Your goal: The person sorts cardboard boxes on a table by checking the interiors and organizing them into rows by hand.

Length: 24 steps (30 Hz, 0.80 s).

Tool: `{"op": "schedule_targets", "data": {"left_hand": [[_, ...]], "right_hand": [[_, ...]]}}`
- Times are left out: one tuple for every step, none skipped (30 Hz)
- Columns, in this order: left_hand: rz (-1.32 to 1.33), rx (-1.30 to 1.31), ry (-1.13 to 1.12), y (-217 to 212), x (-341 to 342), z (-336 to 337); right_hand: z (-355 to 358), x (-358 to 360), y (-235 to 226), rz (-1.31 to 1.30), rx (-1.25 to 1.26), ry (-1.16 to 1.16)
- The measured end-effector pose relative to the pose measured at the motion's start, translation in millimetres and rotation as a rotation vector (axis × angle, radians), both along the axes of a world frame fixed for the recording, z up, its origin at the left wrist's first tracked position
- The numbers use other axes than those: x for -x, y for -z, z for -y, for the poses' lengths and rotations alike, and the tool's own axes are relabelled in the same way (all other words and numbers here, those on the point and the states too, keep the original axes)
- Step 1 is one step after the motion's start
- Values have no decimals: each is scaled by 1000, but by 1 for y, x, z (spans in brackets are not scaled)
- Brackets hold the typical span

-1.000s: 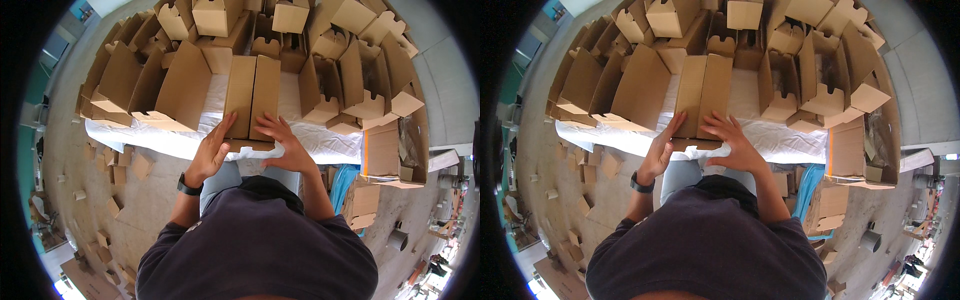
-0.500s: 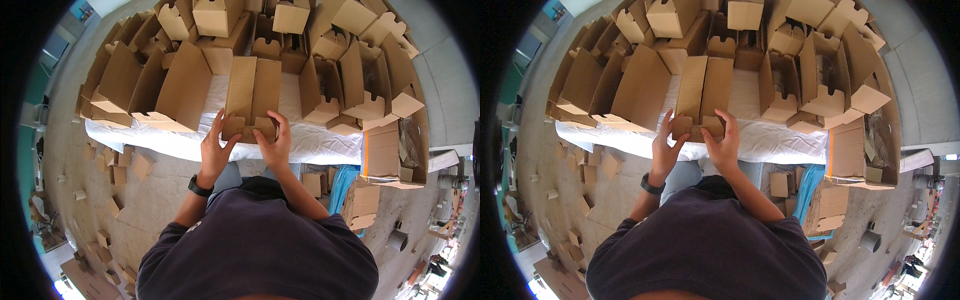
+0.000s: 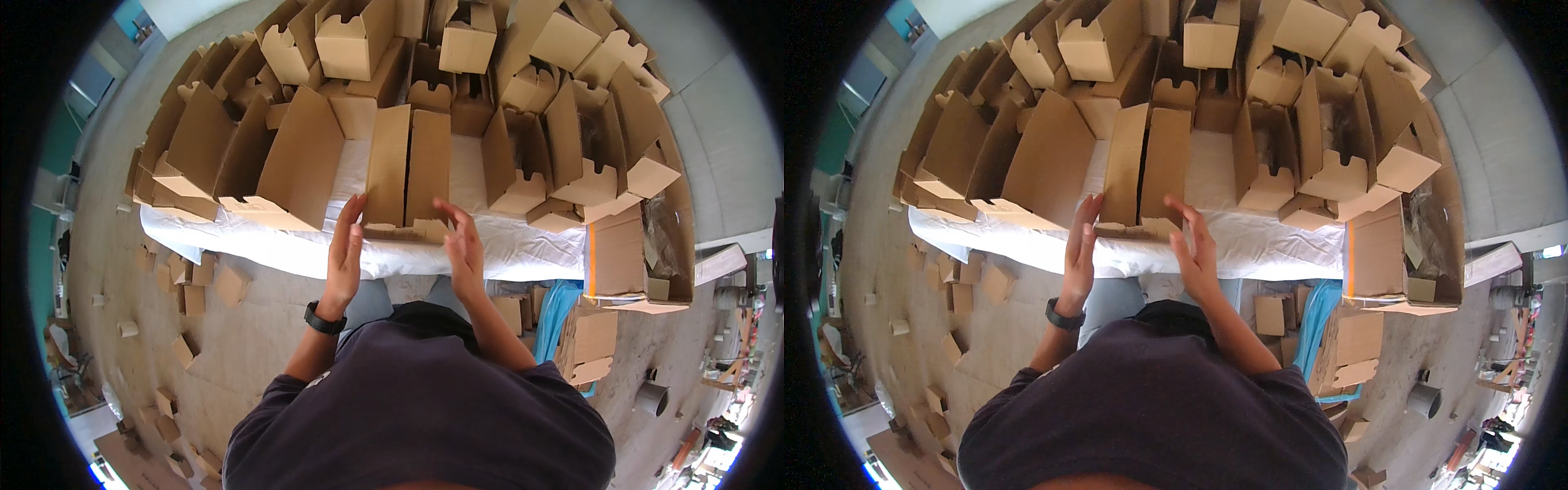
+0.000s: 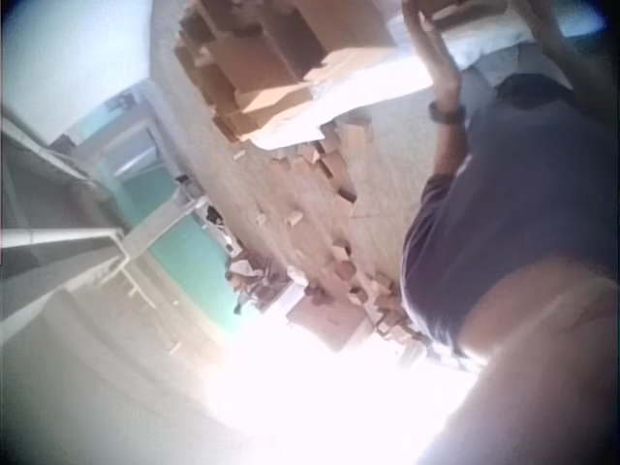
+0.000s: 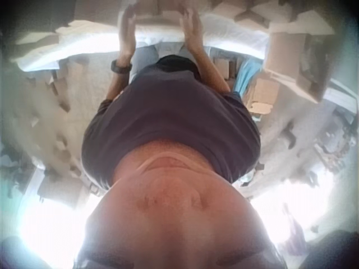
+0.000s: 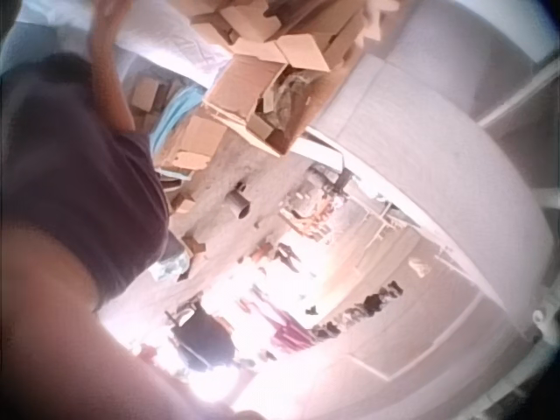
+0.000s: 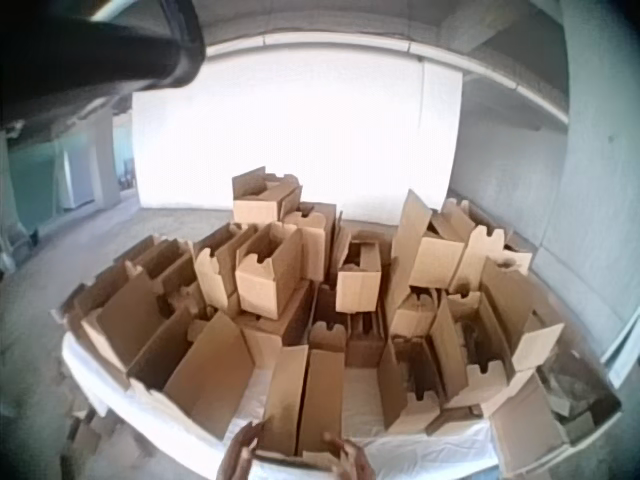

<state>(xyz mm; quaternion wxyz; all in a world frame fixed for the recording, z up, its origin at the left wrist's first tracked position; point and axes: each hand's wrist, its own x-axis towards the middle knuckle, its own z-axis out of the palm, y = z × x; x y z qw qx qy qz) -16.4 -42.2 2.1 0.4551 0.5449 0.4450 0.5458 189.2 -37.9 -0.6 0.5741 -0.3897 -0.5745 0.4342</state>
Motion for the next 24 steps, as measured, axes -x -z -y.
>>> {"op": "schedule_targets", "data": {"left_hand": [[158, 84, 2, -5, 1, 1], [178, 83, 10, -3, 4, -2], [198, 83, 19, -2, 8, -5], [153, 86, 28, -5, 9, -8], [107, 90, 37, -10, 11, -14], [62, 93, 47, -16, 11, -20], [-31, 72, 55, -21, 9, -27], [-124, 54, 60, -26, 6, -31], [-216, 35, 65, -31, 3, -37], [-323, 62, 73, -36, 0, -46], [-351, 51, 95, -35, -1, -51], [-379, 40, 117, -31, -3, -56], [-413, 24, 137, -28, -3, -62], [-420, 9, 132, -24, -1, -65], [-428, -5, 126, -21, 2, -67], [-433, -13, 120, -20, 3, -67], [-497, -15, 107, -21, 5, -69], [-561, -17, 93, -24, 6, -71], [-625, -10, 81, -28, 8, -71], [-621, -2, 93, -32, 7, -70], [-617, 7, 106, -38, 6, -70], [-613, 6, 118, -41, 4, -72], [-615, 2, 128, -42, 4, -72], [-617, -2, 138, -41, 4, -72]], "right_hand": [[5, -4, -5, -89, 44, -79], [7, -5, -7, -73, 51, -55], [5, -7, -6, -15, 43, -55], [5, -10, -4, 44, 39, -50], [5, -12, -3, 104, 35, -45], [3, -15, -4, 151, -81, -75], [0, -16, -12, 221, -137, -131], [-1, -16, -24, 291, -189, -190], [-4, -16, -34, 362, -241, -249], [-10, -15, -40, 425, -260, -287], [-16, -15, -42, 455, -261, -313], [-23, -14, -43, 485, -261, -339], [-29, -12, -45, 510, -266, -364], [-31, -12, -48, 541, -271, -385], [-34, -11, -51, 572, -276, -406], [-34, -10, -52, 604, -274, -431], [-35, -8, -54, 675, -325, -403], [-35, -6, -56, 746, -376, -373], [-33, -3, -57, 814, -419, -347], [-32, -3, -59, 828, -422, -343], [-32, -3, -61, 842, -424, -338], [-34, -4, -63, 859, -433, -327], [-33, -3, -63, 855, -417, -325], [-31, -2, -63, 850, -400, -323]]}}
